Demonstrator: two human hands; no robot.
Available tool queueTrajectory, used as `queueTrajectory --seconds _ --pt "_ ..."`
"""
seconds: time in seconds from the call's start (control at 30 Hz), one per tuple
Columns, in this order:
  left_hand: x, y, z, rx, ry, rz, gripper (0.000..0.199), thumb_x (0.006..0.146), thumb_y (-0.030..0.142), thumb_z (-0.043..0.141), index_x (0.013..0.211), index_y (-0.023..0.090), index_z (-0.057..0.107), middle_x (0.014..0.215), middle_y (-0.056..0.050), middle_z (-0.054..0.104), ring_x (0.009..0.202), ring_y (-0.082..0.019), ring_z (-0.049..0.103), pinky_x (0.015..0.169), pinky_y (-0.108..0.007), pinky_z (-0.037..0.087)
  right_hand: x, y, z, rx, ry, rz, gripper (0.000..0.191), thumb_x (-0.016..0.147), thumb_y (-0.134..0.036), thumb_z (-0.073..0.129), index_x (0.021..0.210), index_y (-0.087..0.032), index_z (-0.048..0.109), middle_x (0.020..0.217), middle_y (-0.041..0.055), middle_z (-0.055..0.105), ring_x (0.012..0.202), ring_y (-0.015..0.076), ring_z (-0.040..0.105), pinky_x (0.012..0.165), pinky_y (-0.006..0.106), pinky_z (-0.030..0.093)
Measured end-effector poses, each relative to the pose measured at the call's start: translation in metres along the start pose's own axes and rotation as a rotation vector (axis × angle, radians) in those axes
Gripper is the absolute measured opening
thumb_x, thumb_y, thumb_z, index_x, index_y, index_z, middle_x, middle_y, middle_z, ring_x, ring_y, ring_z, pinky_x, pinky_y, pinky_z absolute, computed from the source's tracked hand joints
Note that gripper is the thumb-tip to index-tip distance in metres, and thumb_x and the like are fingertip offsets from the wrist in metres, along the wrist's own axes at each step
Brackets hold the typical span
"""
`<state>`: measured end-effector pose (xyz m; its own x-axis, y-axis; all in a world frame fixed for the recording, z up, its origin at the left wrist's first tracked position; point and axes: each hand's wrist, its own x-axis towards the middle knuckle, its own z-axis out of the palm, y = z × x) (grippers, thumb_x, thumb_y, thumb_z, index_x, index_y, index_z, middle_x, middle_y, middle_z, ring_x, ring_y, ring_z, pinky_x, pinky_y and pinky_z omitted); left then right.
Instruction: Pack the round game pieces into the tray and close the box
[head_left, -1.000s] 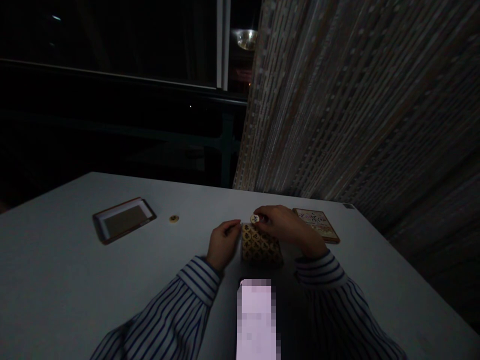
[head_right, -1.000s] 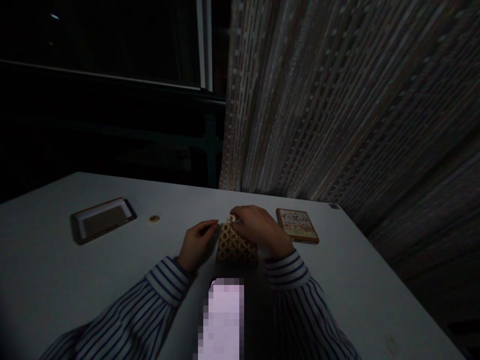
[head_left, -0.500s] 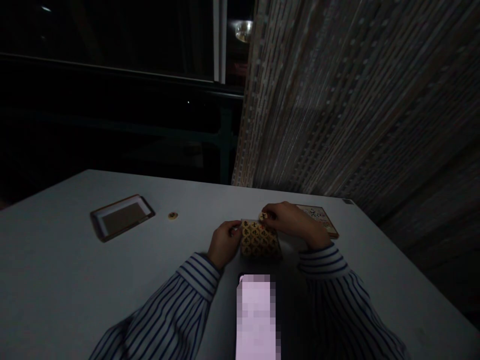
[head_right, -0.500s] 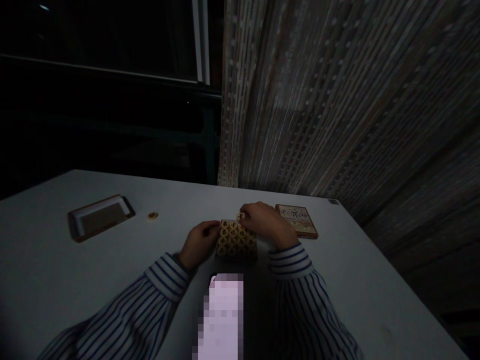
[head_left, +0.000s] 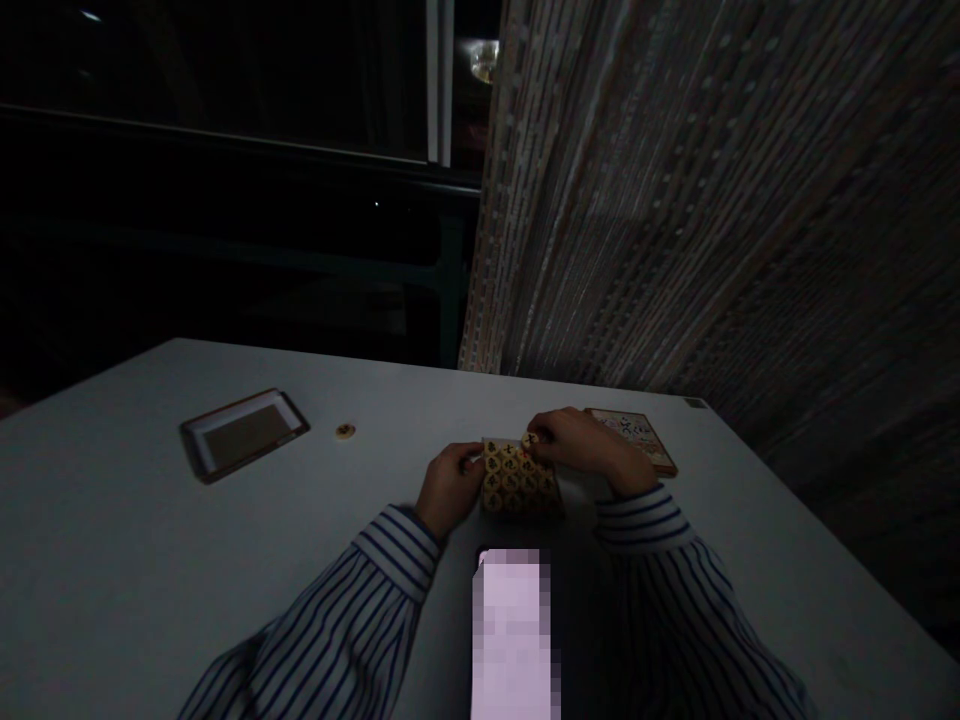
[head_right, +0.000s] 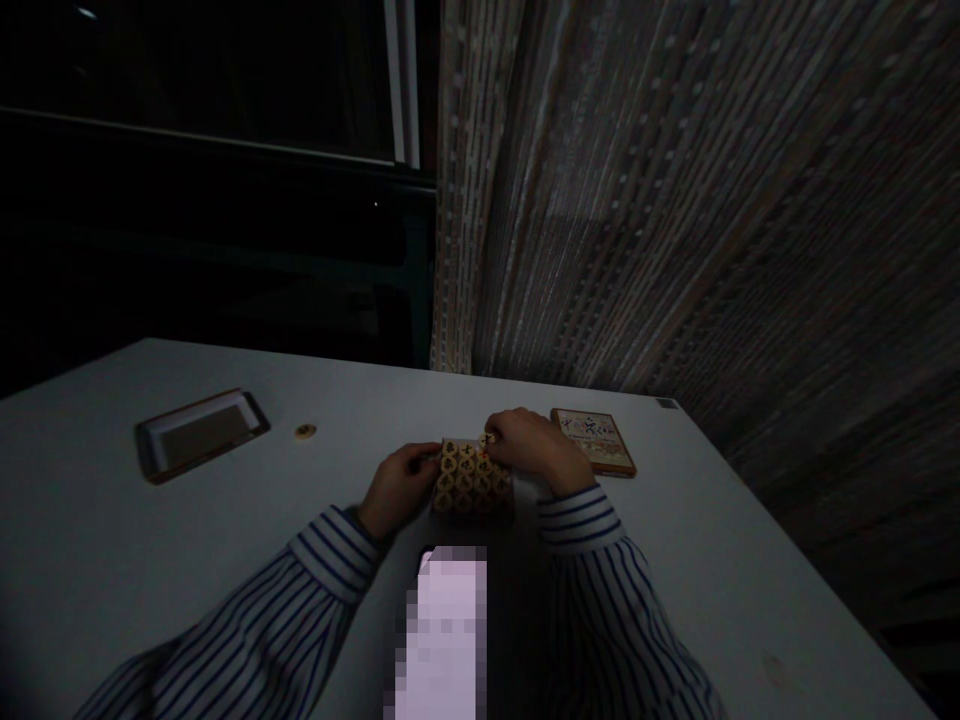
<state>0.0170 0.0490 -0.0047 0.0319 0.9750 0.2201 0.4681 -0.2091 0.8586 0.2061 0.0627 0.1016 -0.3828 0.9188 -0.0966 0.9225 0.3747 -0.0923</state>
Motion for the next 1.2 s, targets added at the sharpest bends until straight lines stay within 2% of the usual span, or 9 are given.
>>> queueTrajectory --seconds 0.2,0.4,1.2 --pt "0.0 0.004 -0.002 0.008 -0.012 -0.01 0.028 0.075 0.022 0.053 0.098 0.012 0.065 0.093 -0.009 0.066 0.076 -0.015 0.061 0.073 -0.028 0.048 0.006 0.004 0.008 -0.002 -0.013 0.015 0.025 0.075 -0.028 0.052 0.093 -0.019 0.066 0.091 0.0077 0.066 0.082 0.019 0.058 0.067 0.027 0.037" --pt "-0.001 0.006 -0.003 0.013 -0.015 0.001 0.027 0.075 0.022 0.053 0.097 0.013 0.066 0.089 -0.007 0.066 0.073 -0.015 0.061 0.07 -0.027 0.048 0.009 0.006 0.014 -0.032 -0.02 0.009 0.025 0.076 -0.029 0.05 0.093 -0.02 0.066 0.092 0.0079 0.066 0.083 0.0191 0.059 0.068 0.027 0.038" --pt "-0.001 -0.002 0.001 0.026 -0.014 0.018 0.024 0.075 0.023 0.053 0.094 0.014 0.066 0.086 -0.007 0.067 0.072 -0.014 0.061 0.068 -0.026 0.049 0.008 -0.001 0.014 -0.084 -0.075 0.052 0.026 0.076 -0.025 0.049 0.096 -0.017 0.065 0.096 0.0112 0.065 0.091 0.021 0.059 0.074 0.029 0.039"
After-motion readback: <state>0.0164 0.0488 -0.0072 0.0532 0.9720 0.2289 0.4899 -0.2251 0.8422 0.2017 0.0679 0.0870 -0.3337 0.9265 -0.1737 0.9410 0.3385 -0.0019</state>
